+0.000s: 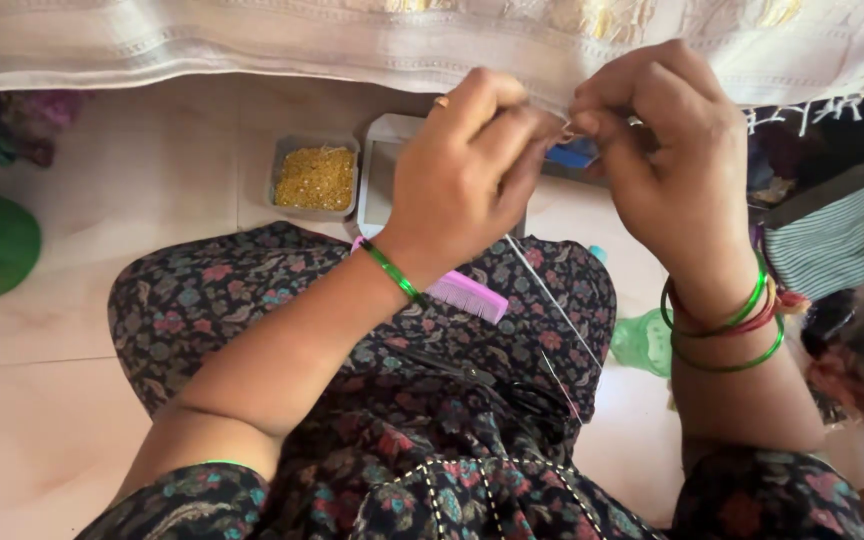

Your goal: Tying white threads to the edge of a decorative fabric to create a fringe border.

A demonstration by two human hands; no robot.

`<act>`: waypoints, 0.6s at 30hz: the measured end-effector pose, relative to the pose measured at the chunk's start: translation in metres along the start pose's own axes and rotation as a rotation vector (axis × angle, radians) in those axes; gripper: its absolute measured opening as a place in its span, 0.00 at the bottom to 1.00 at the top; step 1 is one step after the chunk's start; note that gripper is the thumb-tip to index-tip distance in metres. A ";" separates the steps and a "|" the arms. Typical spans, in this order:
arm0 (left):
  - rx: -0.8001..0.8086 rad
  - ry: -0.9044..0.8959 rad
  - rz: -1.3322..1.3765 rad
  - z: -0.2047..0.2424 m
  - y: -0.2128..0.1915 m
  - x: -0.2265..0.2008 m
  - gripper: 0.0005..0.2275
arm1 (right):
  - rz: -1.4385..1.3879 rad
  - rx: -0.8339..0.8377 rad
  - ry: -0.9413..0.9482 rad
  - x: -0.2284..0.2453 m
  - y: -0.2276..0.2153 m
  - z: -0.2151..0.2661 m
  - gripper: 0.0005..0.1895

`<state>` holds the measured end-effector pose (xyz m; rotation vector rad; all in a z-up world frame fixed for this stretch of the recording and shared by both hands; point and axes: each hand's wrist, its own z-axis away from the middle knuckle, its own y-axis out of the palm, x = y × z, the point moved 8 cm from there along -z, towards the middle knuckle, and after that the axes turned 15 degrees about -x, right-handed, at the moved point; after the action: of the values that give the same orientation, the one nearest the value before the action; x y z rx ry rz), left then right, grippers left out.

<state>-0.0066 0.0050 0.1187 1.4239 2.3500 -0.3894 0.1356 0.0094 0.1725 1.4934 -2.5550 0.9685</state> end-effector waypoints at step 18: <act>0.240 -0.632 0.624 0.034 0.034 0.034 0.03 | 0.194 -0.296 -0.165 0.027 -0.013 0.051 0.11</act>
<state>0.0153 0.0328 0.0716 1.7242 1.3219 -0.8077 0.1457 -0.0427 0.1463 1.3140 -2.8445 0.4643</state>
